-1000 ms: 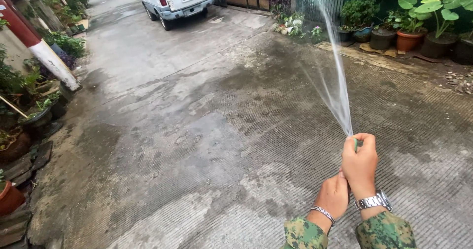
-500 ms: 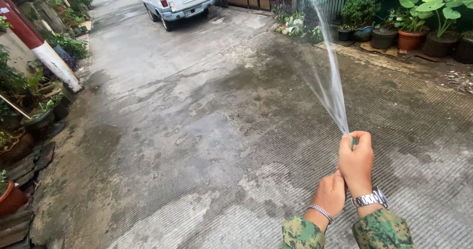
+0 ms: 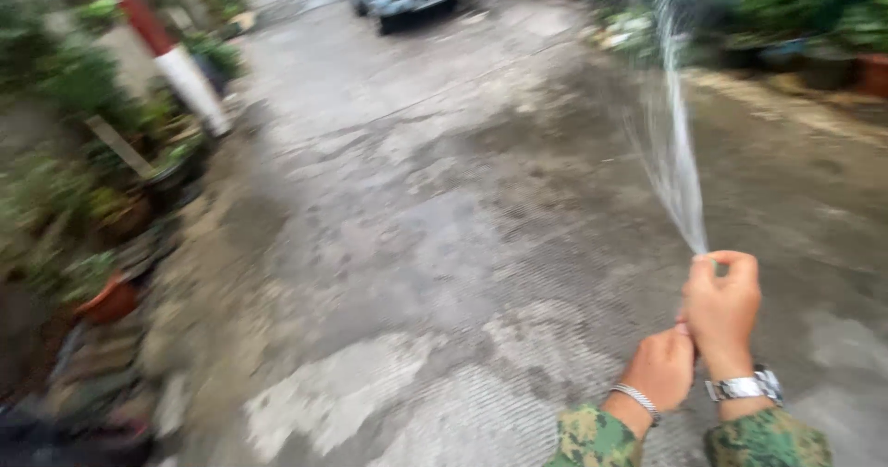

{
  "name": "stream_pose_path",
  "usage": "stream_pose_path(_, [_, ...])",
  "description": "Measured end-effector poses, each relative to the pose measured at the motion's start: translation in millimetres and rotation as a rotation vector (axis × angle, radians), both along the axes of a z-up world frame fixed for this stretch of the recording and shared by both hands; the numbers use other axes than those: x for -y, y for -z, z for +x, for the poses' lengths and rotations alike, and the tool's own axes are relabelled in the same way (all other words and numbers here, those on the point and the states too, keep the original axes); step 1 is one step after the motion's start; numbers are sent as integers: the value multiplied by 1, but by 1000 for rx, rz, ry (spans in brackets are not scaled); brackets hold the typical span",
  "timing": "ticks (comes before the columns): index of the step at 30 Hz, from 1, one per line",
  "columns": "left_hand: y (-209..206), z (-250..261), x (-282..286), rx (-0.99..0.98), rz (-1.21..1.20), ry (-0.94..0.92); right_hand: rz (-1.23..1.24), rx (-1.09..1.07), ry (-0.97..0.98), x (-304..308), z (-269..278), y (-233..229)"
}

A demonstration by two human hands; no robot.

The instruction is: Watering potted plants and a motorcycle in a driveway using a garden hose.

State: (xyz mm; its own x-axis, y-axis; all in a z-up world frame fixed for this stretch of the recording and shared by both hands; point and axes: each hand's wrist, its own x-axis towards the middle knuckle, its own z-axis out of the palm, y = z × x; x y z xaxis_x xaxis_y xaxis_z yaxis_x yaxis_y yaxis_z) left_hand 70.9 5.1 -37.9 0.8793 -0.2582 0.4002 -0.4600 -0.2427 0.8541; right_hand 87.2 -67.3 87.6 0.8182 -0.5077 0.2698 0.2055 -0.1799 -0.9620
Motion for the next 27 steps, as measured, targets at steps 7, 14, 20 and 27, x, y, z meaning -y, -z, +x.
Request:
stream_pose_path(7, [-38,-19,-88,-170,-55,-180,42,-5,-215,-84,22,11])
stream_pose_path(14, [34,6,-208,-106,-254,-196,23,-14,-426,-215,49,19])
stream_pose_path(20, [105,21,-325,-101,-466,-342,-4,-74,-600,-347,69,38])
stream_pose_path(27, [15,-5,-458,-319,-536,-587,-152,41,-729,-502,72,27])
